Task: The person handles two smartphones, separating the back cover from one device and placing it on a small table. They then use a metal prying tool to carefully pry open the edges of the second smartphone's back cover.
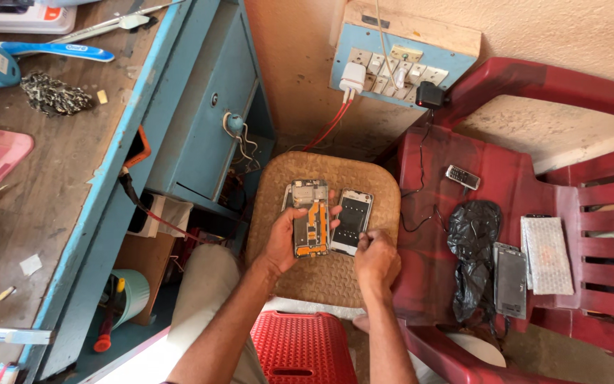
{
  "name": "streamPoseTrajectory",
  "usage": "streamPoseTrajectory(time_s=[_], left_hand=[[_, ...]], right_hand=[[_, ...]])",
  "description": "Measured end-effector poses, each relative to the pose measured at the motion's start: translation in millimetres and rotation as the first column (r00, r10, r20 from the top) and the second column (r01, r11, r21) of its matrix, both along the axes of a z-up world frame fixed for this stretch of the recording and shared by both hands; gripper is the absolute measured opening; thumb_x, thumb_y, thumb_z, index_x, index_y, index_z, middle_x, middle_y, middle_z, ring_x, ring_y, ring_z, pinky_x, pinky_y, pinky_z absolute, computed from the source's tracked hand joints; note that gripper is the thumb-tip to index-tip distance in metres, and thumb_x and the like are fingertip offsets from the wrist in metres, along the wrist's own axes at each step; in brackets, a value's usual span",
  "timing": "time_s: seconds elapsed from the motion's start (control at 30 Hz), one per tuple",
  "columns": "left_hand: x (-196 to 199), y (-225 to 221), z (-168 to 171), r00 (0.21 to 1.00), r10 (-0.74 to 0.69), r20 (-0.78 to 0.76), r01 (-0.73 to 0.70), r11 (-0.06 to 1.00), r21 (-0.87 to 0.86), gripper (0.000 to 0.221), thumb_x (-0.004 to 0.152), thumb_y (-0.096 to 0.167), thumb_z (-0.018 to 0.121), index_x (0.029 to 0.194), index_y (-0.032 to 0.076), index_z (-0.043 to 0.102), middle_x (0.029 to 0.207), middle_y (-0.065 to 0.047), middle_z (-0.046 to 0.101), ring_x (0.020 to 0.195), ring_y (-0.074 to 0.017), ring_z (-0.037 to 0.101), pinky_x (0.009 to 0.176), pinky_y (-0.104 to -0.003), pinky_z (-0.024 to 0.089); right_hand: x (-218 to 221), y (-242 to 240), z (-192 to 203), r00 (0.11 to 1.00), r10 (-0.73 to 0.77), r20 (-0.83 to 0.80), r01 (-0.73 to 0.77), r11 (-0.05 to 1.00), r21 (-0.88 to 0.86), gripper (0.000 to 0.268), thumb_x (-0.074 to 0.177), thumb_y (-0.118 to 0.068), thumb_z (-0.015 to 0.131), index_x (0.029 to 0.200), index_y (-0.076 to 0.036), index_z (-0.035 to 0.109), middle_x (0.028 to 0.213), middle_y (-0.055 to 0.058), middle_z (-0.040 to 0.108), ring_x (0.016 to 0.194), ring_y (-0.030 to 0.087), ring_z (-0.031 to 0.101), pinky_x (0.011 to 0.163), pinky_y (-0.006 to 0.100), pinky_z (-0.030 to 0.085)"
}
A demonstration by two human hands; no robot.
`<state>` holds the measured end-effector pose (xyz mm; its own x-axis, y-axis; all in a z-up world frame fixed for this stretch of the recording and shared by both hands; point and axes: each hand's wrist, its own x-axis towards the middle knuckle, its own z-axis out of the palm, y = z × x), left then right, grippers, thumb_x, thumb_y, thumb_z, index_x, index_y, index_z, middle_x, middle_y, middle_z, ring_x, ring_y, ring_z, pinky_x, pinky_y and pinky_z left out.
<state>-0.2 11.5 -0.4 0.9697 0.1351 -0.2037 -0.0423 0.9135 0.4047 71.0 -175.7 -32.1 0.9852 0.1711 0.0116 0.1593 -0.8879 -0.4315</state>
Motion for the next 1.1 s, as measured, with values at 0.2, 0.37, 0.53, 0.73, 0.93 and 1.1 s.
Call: streamPoseTrajectory(time_s=[0.2,0.37,0.53,0.73,0.93,1.1], left_hand=[[2,4,-6,1.000,0.005,-0.019,-0.004,0.999,0.052,0.061,0.097,0.018,0.033,0.152,-0.006,0.038,0.153,-0.017,0.051,0.136,-0.0325,0.054,0.114,-0.046,0.047],[-1,1,-24,0.999,-0.036,-0.027,0.039,0.996,0.083,0.060,0.099,0.022,0.037,0.154,-0.003,0.045,0.143,-0.017,0.060,0.120,-0.0283,0.063,0.102,-0.039,0.053],[-2,-13,-56,0.971,-0.082,-0.226,0.090,0.996,0.026,0.050,0.102,0.029,0.044,0.140,-0.002,0.056,0.121,-0.012,0.069,0.101,-0.0213,0.068,0.088,-0.039,0.057],[-2,-19,-52,0.977,-0.038,-0.212,0.071,0.986,0.151,0.049,0.101,0.025,0.040,0.135,-0.001,0.062,0.124,-0.013,0.071,0.106,-0.0223,0.069,0.095,-0.039,0.056],[-1,-20,-16,0.990,-0.071,-0.121,0.081,0.994,0.074,0.058,0.099,0.026,0.035,0.149,0.001,0.048,0.141,-0.013,0.064,0.123,-0.0242,0.064,0.106,-0.040,0.052],[-2,-21,-4,0.991,-0.057,-0.122,0.068,0.993,0.091,0.060,0.103,0.037,0.032,0.147,0.001,0.050,0.139,-0.016,0.064,0.122,-0.0265,0.064,0.105,-0.043,0.052]], right_hand=[[8,-21,-5,0.998,-0.038,-0.043,0.048,0.963,0.266,0.019,0.096,-0.020,0.072,0.106,-0.005,0.068,0.083,0.013,0.075,0.072,0.026,0.073,0.067,0.039,0.057],[-8,-17,26,0.988,0.024,-0.153,0.075,0.794,0.603,0.033,0.093,-0.004,0.068,0.125,-0.004,0.062,0.097,0.010,0.076,0.077,0.020,0.072,0.063,0.034,0.059],[-38,8,51,0.957,0.123,0.262,-0.198,0.939,0.282,0.037,0.087,-0.002,0.074,0.123,-0.004,0.066,0.094,0.010,0.075,0.078,0.018,0.073,0.066,0.034,0.060],[-55,32,55,0.977,0.190,0.093,-0.212,0.880,0.426,0.040,0.089,-0.008,0.077,0.126,-0.004,0.064,0.097,0.011,0.071,0.080,0.019,0.073,0.064,0.029,0.063],[-57,37,56,0.957,0.196,-0.212,0.026,0.674,0.738,0.046,0.086,-0.013,0.080,0.125,0.001,0.059,0.116,0.016,0.068,0.094,0.019,0.074,0.070,0.028,0.061],[-56,37,62,0.985,0.169,-0.026,-0.121,0.799,0.589,0.046,0.086,-0.016,0.083,0.126,-0.001,0.064,0.120,0.018,0.072,0.100,0.025,0.074,0.078,0.030,0.060]])
